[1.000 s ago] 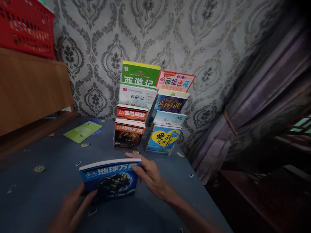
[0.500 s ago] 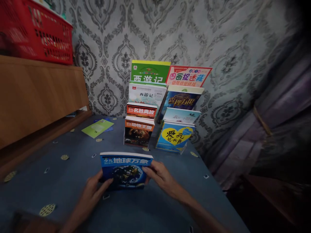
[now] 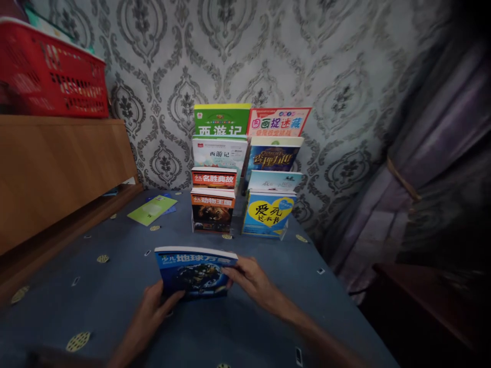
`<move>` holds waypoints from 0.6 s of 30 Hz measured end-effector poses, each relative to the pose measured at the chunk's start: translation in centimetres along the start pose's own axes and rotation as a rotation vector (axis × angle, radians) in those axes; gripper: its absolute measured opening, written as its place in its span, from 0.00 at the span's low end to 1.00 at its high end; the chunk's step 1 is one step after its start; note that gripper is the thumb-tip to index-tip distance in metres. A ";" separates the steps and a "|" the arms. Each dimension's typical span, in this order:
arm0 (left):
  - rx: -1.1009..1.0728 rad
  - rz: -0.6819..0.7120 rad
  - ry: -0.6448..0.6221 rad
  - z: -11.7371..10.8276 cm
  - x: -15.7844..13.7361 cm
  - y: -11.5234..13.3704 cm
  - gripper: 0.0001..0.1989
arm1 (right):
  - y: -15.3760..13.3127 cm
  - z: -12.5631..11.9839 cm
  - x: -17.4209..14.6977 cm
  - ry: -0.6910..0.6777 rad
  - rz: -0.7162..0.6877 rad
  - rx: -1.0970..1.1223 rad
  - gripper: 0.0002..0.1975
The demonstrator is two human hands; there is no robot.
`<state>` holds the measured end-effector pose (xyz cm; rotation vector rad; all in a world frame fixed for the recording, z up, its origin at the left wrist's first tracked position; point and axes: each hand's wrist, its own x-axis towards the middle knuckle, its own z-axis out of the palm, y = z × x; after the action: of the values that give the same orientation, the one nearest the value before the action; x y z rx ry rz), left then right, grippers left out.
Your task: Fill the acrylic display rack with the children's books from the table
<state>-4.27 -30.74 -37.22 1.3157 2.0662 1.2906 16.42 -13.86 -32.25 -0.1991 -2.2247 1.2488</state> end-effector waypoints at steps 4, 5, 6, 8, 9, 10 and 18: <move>0.044 0.085 0.016 0.9 1.5 1.9 0.18 | -0.1 -1.9 -0.2 0.071 -0.008 0.039 0.18; 0.048 0.113 0.021 1.2 2.1 2.5 0.17 | -0.3 -2.6 -0.3 0.094 -0.003 0.029 0.18; 0.048 0.139 0.021 1.7 2.7 3.1 0.18 | -0.5 -3.4 -0.4 0.120 -0.001 0.013 0.18; 0.044 0.192 0.012 2.7 4.2 4.7 0.18 | -1.3 -5.1 -0.8 0.178 0.011 -0.015 0.18; 0.040 0.221 0.000 3.2 4.9 5.6 0.18 | -1.7 -6.0 -1.0 0.213 0.015 -0.023 0.18; 0.035 0.255 -0.015 3.8 5.7 6.5 0.18 | -2.1 -7.0 -1.2 0.250 0.022 -0.030 0.17; 0.082 0.497 -0.125 7.7 11.0 14.7 0.15 | -4.0 -13.7 -2.9 0.547 0.072 -0.043 0.19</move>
<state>3.25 -15.39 -26.97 1.9804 1.7847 1.2757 26.89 -7.13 -24.70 -0.5691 -1.7811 1.0282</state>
